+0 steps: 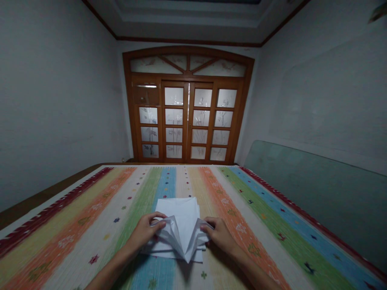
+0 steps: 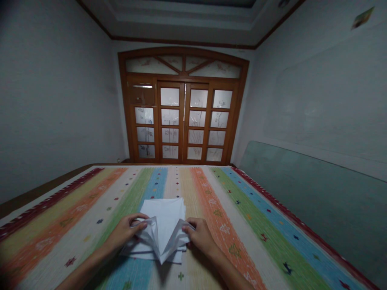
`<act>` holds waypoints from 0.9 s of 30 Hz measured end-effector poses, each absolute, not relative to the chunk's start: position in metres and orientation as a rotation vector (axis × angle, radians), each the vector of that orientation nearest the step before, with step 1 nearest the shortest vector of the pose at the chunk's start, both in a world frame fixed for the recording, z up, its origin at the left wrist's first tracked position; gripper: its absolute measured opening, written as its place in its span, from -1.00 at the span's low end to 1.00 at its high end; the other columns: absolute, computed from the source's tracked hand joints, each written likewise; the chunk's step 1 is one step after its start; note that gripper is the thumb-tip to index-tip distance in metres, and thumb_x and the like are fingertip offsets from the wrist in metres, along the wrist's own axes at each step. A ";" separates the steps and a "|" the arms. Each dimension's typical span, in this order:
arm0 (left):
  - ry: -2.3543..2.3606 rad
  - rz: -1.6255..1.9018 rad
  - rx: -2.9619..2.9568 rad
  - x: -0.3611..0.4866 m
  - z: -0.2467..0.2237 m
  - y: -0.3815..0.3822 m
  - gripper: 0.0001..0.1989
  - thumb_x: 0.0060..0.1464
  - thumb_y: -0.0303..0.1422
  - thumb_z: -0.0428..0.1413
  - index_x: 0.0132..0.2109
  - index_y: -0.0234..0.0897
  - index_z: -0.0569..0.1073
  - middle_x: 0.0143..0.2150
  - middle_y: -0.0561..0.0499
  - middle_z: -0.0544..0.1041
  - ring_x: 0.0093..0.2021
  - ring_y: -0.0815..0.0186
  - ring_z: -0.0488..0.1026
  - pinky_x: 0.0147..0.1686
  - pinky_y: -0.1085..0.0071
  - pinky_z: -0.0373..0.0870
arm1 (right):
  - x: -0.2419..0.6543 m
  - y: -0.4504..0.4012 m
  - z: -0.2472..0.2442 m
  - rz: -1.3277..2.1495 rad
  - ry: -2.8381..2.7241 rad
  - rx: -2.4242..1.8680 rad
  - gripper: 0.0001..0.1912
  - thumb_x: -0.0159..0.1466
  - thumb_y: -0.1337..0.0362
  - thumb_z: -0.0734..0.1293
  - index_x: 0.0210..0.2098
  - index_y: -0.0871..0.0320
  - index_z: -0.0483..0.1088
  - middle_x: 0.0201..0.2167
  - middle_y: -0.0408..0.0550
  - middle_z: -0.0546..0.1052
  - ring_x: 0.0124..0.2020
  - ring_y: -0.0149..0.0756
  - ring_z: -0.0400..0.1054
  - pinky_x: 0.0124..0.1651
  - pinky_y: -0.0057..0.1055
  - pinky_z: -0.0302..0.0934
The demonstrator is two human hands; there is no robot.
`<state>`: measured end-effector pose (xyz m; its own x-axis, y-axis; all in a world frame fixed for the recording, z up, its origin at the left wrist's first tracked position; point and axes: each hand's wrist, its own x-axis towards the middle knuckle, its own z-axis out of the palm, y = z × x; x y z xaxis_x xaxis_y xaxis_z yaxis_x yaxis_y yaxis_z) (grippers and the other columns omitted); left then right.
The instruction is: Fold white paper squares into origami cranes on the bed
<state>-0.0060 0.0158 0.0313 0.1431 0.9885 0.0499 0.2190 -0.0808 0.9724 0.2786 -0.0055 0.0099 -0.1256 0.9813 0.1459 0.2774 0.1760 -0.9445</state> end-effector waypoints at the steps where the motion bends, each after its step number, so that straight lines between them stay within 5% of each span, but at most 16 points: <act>1: 1.227 1.027 1.482 -0.007 0.031 0.016 -0.52 -0.23 -0.04 0.34 -0.24 -0.33 0.61 -0.54 0.07 0.48 -0.53 0.30 0.39 -0.62 0.49 0.35 | 0.280 -0.004 0.009 1.041 -1.571 -1.229 -0.65 0.14 0.03 0.35 -0.54 0.21 0.45 -0.67 -0.18 0.42 -0.68 -0.35 0.28 -0.62 -0.46 0.14; 7: 1.120 0.923 1.432 -0.013 0.029 0.021 -0.52 -0.27 -0.14 0.38 -0.17 -0.30 0.58 -0.55 0.13 0.46 -0.59 0.35 0.41 -0.56 0.46 0.40 | 0.284 0.002 0.005 1.169 -1.573 -1.159 -0.61 0.06 -0.01 0.43 -0.38 0.22 0.47 -0.59 -0.14 0.48 -0.69 -0.36 0.31 -0.65 -0.44 0.21; 16: 1.127 0.994 1.443 -0.025 0.032 0.028 -0.64 -0.38 -0.43 0.35 -0.27 -0.30 0.62 -0.48 0.05 0.56 -0.49 0.32 0.46 -0.49 0.50 0.33 | 0.296 0.003 0.004 1.085 -1.714 -1.171 -0.53 -0.09 0.45 0.40 -0.14 0.15 0.52 -0.43 -0.20 0.45 -0.48 -0.34 0.37 -0.45 -0.47 0.20; 21: 1.194 1.049 1.363 -0.022 0.023 0.033 -0.65 -0.37 -0.30 0.36 -0.32 -0.31 0.58 -0.50 0.07 0.52 -0.52 0.33 0.43 -0.48 0.47 0.33 | 0.294 0.000 0.005 0.830 -1.838 -1.196 -0.53 0.03 0.47 0.35 -0.04 0.16 0.49 -0.51 -0.23 0.42 -0.46 -0.31 0.30 -0.36 -0.42 0.12; 27: 1.267 1.124 1.273 -0.020 0.021 0.026 -0.58 -0.29 -0.30 0.30 -0.17 -0.34 0.56 -0.54 0.11 0.47 -0.52 0.31 0.42 -0.47 0.46 0.30 | 0.293 -0.013 0.012 0.579 -1.987 -1.138 -0.50 0.24 0.40 0.30 0.18 0.13 0.36 -0.27 -0.02 0.58 -0.29 -0.17 0.44 -0.18 -0.31 0.26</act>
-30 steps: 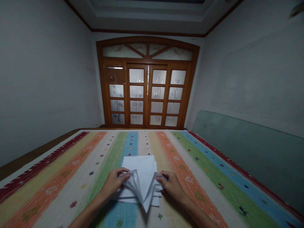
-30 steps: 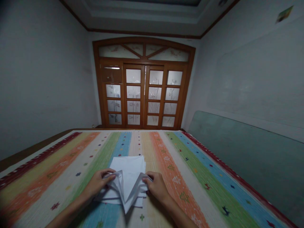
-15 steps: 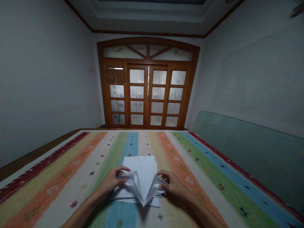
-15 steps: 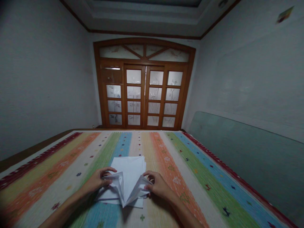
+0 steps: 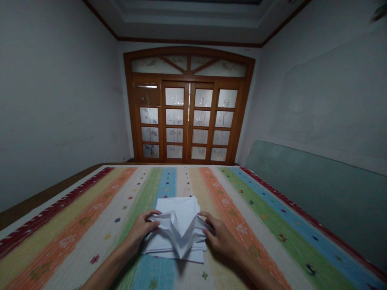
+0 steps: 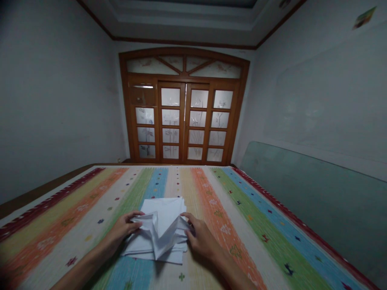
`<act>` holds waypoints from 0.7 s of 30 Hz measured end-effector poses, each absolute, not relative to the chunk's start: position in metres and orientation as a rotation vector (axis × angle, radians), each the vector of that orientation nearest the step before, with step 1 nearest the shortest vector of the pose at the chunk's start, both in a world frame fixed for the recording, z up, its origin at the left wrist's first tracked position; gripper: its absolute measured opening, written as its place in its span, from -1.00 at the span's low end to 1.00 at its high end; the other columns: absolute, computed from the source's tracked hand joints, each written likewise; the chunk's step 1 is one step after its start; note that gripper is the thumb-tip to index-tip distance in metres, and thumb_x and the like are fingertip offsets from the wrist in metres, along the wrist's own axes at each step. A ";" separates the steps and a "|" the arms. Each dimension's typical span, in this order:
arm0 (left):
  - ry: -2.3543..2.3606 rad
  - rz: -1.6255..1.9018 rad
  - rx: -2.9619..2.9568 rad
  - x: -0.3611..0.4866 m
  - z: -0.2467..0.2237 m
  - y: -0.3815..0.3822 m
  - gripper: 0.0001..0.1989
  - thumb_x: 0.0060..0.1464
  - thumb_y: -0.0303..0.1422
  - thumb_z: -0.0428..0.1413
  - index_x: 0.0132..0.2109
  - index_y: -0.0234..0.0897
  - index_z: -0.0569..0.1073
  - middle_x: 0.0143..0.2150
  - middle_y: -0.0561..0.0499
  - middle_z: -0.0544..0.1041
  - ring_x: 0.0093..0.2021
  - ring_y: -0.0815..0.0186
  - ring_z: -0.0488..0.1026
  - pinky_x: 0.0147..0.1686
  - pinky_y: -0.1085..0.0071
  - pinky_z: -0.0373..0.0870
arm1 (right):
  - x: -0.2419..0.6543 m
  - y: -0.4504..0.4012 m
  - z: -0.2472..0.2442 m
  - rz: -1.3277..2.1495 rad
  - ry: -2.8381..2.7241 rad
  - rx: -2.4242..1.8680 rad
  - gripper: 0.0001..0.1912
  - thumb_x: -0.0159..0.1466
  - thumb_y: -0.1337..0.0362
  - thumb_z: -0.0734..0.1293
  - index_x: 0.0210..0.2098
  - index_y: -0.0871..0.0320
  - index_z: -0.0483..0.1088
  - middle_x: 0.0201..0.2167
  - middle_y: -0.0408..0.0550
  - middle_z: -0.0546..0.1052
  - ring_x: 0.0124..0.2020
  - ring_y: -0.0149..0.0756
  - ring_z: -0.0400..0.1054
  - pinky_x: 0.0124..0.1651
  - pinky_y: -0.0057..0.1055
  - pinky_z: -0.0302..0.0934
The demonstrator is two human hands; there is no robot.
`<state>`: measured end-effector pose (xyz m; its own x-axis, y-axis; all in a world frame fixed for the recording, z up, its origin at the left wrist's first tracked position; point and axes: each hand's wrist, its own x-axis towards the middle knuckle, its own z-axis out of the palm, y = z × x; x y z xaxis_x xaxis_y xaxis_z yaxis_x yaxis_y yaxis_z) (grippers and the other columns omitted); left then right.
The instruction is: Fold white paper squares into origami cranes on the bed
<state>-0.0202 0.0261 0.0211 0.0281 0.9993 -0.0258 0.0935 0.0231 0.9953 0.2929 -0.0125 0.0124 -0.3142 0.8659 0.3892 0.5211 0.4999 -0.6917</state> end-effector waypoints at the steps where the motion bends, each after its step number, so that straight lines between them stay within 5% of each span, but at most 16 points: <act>1: 1.267 1.137 1.269 -0.020 0.022 0.025 -0.58 -0.29 -0.32 0.28 -0.17 -0.34 0.56 -0.55 0.12 0.46 -0.52 0.31 0.41 -0.48 0.47 0.29 | 0.292 -0.015 0.014 0.563 -2.017 -1.111 -0.54 0.27 0.38 0.28 0.16 0.13 0.38 -0.18 0.04 0.60 -0.20 -0.13 0.47 -0.11 -0.28 0.28; 5: 1.247 1.203 1.257 -0.016 0.026 0.020 -0.56 -0.34 -0.43 0.20 -0.16 -0.31 0.56 -0.46 0.09 0.52 -0.48 0.30 0.43 -0.47 0.47 0.29 | 0.290 -0.019 0.016 0.537 -2.092 -1.055 -0.70 0.39 0.30 0.21 0.04 0.11 0.47 -0.04 0.11 0.61 -0.05 -0.07 0.50 0.00 -0.25 0.29; 16: 1.264 1.350 1.207 -0.011 0.034 0.018 -0.50 -0.45 -0.48 0.17 -0.18 -0.31 0.56 -0.29 0.03 0.55 -0.45 0.32 0.45 -0.43 0.47 0.37 | 0.288 -0.009 0.012 0.364 -1.797 -1.185 -0.78 0.38 0.19 0.25 -0.30 0.14 0.45 -0.35 -0.01 0.56 -0.34 -0.22 0.45 -0.28 -0.40 0.26; 21: 1.280 1.446 1.185 -0.014 0.036 0.021 -0.52 -0.47 -0.45 0.20 -0.22 -0.31 0.55 -0.27 0.05 0.50 -0.52 0.40 0.41 -0.46 0.47 0.36 | 0.289 -0.003 0.013 0.584 -1.534 -1.192 -0.68 0.26 0.02 0.34 -0.42 0.16 0.48 -0.47 -0.03 0.55 -0.43 -0.20 0.43 -0.38 -0.38 0.25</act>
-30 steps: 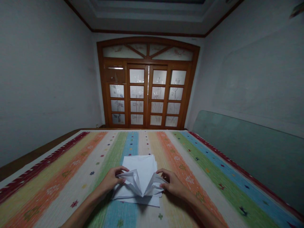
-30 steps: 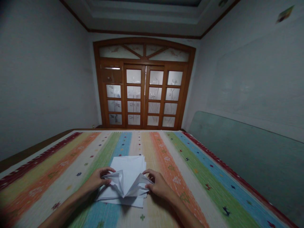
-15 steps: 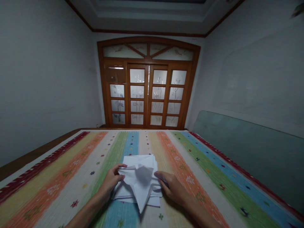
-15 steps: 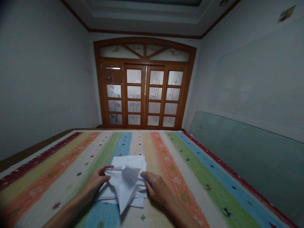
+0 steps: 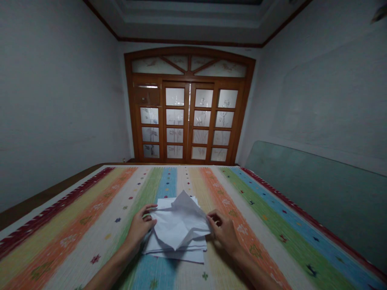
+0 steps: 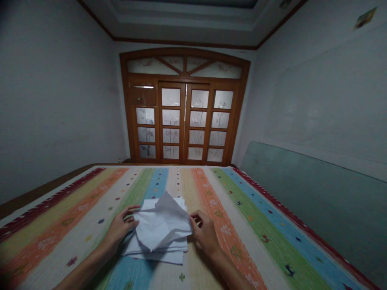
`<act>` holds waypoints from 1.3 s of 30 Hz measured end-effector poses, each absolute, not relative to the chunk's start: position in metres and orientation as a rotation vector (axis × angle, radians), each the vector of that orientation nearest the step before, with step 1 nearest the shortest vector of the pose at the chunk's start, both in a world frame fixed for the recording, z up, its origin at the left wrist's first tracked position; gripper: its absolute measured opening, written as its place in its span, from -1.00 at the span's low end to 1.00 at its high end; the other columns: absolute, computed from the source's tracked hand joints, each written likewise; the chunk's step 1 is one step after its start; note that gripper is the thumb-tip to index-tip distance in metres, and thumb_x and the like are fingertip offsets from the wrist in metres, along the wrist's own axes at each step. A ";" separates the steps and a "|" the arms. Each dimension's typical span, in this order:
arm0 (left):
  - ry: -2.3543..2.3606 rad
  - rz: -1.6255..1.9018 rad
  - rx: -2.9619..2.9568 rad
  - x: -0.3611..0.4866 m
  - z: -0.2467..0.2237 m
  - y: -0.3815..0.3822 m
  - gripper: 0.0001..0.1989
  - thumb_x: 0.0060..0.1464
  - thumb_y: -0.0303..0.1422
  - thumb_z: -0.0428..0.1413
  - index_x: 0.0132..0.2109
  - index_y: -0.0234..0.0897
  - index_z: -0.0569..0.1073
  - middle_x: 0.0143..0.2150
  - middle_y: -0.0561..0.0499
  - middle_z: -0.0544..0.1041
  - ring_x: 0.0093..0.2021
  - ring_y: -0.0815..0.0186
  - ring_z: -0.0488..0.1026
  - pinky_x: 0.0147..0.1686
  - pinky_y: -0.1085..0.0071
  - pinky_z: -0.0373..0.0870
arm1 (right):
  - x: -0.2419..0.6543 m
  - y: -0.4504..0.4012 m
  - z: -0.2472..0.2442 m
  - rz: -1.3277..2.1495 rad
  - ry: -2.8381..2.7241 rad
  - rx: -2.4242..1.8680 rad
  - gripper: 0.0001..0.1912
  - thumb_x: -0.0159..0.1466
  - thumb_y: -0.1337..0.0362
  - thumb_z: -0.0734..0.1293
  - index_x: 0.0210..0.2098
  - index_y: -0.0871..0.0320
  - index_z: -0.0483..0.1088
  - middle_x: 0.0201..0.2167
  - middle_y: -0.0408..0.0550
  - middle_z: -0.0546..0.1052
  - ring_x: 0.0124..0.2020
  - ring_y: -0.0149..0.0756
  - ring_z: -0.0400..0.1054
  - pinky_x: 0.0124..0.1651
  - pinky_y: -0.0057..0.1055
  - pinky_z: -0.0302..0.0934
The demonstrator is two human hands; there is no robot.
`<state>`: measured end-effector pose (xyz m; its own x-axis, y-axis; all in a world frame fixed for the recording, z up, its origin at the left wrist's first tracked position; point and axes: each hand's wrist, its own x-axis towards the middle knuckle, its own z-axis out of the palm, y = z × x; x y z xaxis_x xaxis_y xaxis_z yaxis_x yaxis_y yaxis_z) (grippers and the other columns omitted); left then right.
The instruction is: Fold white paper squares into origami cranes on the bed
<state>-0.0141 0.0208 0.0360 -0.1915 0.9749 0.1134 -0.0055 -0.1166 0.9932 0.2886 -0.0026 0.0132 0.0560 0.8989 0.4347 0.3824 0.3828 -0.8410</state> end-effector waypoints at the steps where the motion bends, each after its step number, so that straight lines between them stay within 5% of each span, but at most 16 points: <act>1: 1.278 1.464 1.181 -0.015 0.037 0.021 -0.53 -0.48 -0.45 0.21 -0.22 -0.30 0.54 -0.27 0.04 0.50 -0.48 0.36 0.45 -0.44 0.46 0.39 | 0.289 -0.001 0.013 0.633 -1.481 -1.185 -0.65 0.23 -0.01 0.36 -0.45 0.16 0.47 -0.49 -0.03 0.54 -0.43 -0.18 0.43 -0.38 -0.38 0.25; 12: 1.316 1.668 1.152 -0.016 0.032 0.021 -0.63 -0.32 -0.26 0.30 -0.31 -0.19 0.37 -0.31 0.08 0.47 -0.35 0.25 0.51 -0.37 0.43 0.42 | 0.273 0.000 0.004 0.805 -1.348 -1.123 -0.64 0.09 -0.04 0.42 -0.48 0.10 0.31 -0.66 -0.25 0.35 -0.60 -0.33 0.28 -0.52 -0.47 0.12; 16: 1.313 1.528 1.232 -0.010 0.029 0.019 -0.72 -0.29 -0.19 0.31 -0.42 -0.26 0.51 -0.44 0.02 0.54 -0.35 0.16 0.53 -0.37 0.40 0.43 | 0.269 -0.005 0.006 0.749 -1.313 -1.088 -0.70 0.09 0.03 0.43 -0.50 0.14 0.41 -0.53 -0.11 0.50 -0.44 -0.21 0.43 -0.38 -0.40 0.28; 19: 1.295 1.418 1.268 -0.001 0.026 0.016 -0.63 -0.29 -0.17 0.35 -0.30 -0.30 0.62 -0.32 -0.08 0.64 -0.30 0.11 0.57 -0.33 0.36 0.47 | 0.268 -0.007 0.005 0.753 -1.326 -1.116 -0.69 0.13 0.03 0.40 -0.41 0.17 0.56 -0.41 0.04 0.62 -0.31 -0.08 0.51 -0.22 -0.28 0.37; 28: 1.332 1.133 1.438 -0.005 0.011 0.020 -0.21 -0.34 -0.53 0.25 0.18 -0.26 0.50 0.12 -0.09 0.58 0.02 0.03 0.56 0.04 0.23 0.48 | 0.268 -0.006 -0.007 0.775 -1.368 -1.211 -0.60 0.13 0.08 0.35 -0.21 0.23 0.65 -0.18 0.21 0.68 -0.13 0.07 0.58 0.02 -0.07 0.41; 33: 1.408 1.168 1.515 -0.016 0.005 0.036 -0.28 -0.35 -0.60 0.15 0.10 -0.38 0.54 0.27 -0.26 0.44 0.28 -0.04 0.35 0.25 0.16 0.29 | 0.269 -0.004 -0.016 0.728 -1.501 -1.308 -0.57 0.18 0.19 0.27 -0.09 0.28 0.62 -0.06 0.22 0.65 -0.02 0.05 0.55 0.12 -0.04 0.36; 39: 1.447 1.174 1.630 -0.011 -0.005 0.026 -0.43 -0.31 -0.65 0.11 -0.07 -0.26 0.63 0.23 -0.19 0.46 0.32 -0.07 0.30 0.32 -0.01 0.15 | 0.267 -0.014 -0.038 0.404 -1.816 -1.395 -0.58 0.27 0.37 0.20 0.03 0.20 0.56 0.01 0.19 0.62 0.06 0.02 0.50 0.17 -0.05 0.32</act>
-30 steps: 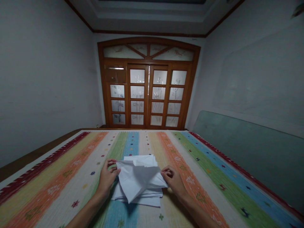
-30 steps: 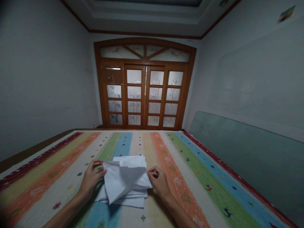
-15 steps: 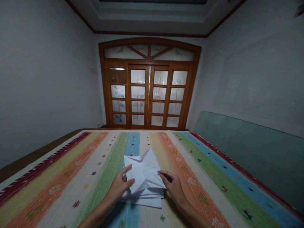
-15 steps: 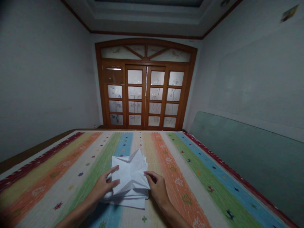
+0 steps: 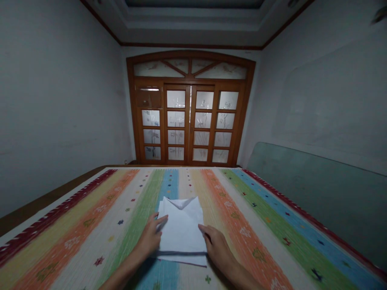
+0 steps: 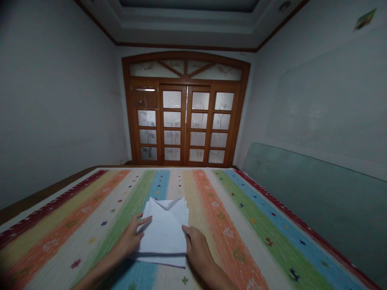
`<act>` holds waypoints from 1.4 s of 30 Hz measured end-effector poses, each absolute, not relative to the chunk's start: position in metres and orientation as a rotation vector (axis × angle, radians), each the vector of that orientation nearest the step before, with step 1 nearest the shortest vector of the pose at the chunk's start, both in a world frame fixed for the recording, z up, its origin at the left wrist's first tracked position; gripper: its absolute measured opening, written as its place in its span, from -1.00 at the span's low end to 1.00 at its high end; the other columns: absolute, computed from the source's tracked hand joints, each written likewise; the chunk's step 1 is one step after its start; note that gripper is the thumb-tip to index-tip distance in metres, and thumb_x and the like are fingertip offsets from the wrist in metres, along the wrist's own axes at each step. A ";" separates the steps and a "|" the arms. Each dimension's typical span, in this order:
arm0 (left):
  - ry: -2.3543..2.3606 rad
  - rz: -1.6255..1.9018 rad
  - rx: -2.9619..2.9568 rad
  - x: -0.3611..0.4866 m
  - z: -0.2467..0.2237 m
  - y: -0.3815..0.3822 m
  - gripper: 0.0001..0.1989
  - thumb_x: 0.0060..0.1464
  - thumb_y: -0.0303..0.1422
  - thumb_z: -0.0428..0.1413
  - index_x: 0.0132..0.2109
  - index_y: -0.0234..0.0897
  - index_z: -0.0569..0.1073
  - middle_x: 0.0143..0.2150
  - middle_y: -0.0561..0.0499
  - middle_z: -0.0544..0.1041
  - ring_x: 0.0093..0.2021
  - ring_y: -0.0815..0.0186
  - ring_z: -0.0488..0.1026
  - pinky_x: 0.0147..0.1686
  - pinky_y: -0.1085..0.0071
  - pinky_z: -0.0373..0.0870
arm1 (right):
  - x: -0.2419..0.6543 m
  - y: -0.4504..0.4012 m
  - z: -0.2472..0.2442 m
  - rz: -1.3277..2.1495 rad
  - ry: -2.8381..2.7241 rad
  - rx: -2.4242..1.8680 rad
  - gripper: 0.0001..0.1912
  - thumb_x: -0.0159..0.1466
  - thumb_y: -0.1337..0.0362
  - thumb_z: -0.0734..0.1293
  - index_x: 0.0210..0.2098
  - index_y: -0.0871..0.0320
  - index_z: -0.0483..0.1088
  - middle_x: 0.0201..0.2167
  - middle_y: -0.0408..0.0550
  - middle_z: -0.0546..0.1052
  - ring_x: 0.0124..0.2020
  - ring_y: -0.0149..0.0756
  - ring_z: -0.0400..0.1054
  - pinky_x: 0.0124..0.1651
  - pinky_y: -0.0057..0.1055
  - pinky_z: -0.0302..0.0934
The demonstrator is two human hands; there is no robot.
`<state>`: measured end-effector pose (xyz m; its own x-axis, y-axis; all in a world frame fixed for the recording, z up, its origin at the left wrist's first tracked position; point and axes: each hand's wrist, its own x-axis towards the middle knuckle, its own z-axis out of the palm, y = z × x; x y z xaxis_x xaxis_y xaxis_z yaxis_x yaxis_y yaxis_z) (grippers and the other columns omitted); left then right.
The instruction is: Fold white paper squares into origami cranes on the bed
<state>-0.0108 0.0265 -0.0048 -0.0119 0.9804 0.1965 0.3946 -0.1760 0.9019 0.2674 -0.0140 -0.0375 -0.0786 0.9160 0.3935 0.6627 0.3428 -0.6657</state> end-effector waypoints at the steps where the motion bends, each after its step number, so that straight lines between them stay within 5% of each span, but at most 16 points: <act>1: 1.458 1.169 1.677 -0.008 -0.008 0.023 -0.44 -0.30 -0.67 0.10 -0.09 -0.26 0.65 0.25 -0.20 0.45 0.32 -0.07 0.30 0.34 0.00 0.13 | 0.268 -0.016 -0.039 0.345 -1.873 -1.418 -0.57 0.27 0.40 0.21 0.05 0.16 0.55 0.02 0.18 0.61 0.07 0.02 0.48 0.17 -0.08 0.31; 6: 1.690 1.023 2.172 0.007 -0.013 0.004 -0.26 -0.28 -0.78 -0.01 0.07 -0.25 0.59 0.40 -0.13 0.27 0.39 -0.04 0.20 0.33 0.05 0.18 | 0.264 -0.023 -0.024 0.208 -2.097 -1.593 -0.48 0.26 0.53 0.19 0.13 0.09 0.48 0.01 0.16 0.57 0.03 -0.05 0.46 0.08 -0.26 0.32; 11: 1.954 0.728 2.404 0.019 0.004 -0.009 -0.31 -0.16 -0.79 -0.03 0.10 -0.26 0.56 0.44 -0.15 0.22 0.44 -0.11 0.07 0.32 -0.09 0.13 | 0.254 -0.029 -0.002 0.088 -2.218 -1.717 -0.56 0.31 0.53 0.17 0.07 0.16 0.50 -0.09 0.18 0.53 -0.08 -0.05 0.43 -0.05 -0.30 0.30; 16: 1.663 0.519 2.616 0.021 0.005 -0.008 -0.41 0.14 -0.71 -0.14 0.19 -0.25 0.49 0.36 -0.15 0.36 0.44 0.04 0.10 0.34 0.03 0.18 | 0.240 -0.026 0.003 -0.060 -2.330 -1.620 -0.49 0.24 0.63 0.18 0.04 0.13 0.50 0.12 0.20 0.45 0.12 0.02 0.31 0.14 -0.17 0.19; 20: 1.559 0.404 2.623 0.019 -0.001 -0.007 -0.28 0.01 -0.75 -0.09 0.29 -0.20 0.39 0.39 -0.12 0.31 0.43 0.10 0.12 0.36 0.13 0.16 | 0.223 -0.014 0.008 0.095 -2.477 -1.494 -0.51 0.17 0.59 0.25 0.06 0.22 0.47 0.04 0.17 0.51 0.03 -0.06 0.39 0.10 -0.28 0.26; 24: 1.568 0.457 2.663 0.020 -0.004 -0.008 -0.42 0.11 -0.61 -0.02 0.28 -0.29 0.39 0.42 -0.22 0.23 0.44 -0.03 0.08 0.37 0.03 0.12 | 0.207 0.008 0.012 0.185 -2.431 -1.377 -0.57 0.23 0.54 0.19 0.03 0.21 0.47 0.02 0.14 0.54 0.06 -0.14 0.41 0.14 -0.32 0.26; 28: 1.582 0.496 2.666 0.022 -0.007 -0.008 -0.52 0.27 -0.45 -0.07 0.29 -0.33 0.35 0.43 -0.24 0.21 0.44 -0.04 0.09 0.37 -0.05 0.10 | 0.194 0.032 0.004 0.212 -2.441 -1.309 -0.49 0.33 0.41 0.17 0.26 0.27 0.31 0.30 0.23 0.35 0.32 -0.10 0.22 0.34 -0.19 0.11; 36: 1.608 0.452 2.557 0.020 -0.010 -0.008 -0.37 0.32 -0.19 -0.07 0.44 -0.33 0.11 0.51 -0.20 -0.01 0.49 -0.09 -0.17 0.42 -0.13 -0.17 | 0.192 0.053 -0.014 0.214 -2.428 -1.417 -0.42 0.43 0.19 0.10 0.37 0.30 0.17 0.41 0.25 0.15 0.44 0.06 -0.01 0.41 0.07 -0.11; 42: 1.568 0.425 2.506 0.018 -0.001 -0.016 -0.29 0.34 -0.03 -0.13 0.46 -0.36 0.03 0.52 -0.24 -0.09 0.50 -0.09 -0.22 0.43 -0.07 -0.26 | 0.196 0.062 -0.028 0.038 -2.359 -1.642 -0.41 0.43 0.12 0.09 0.37 0.26 0.18 0.41 0.20 0.17 0.43 0.04 0.02 0.41 0.04 -0.11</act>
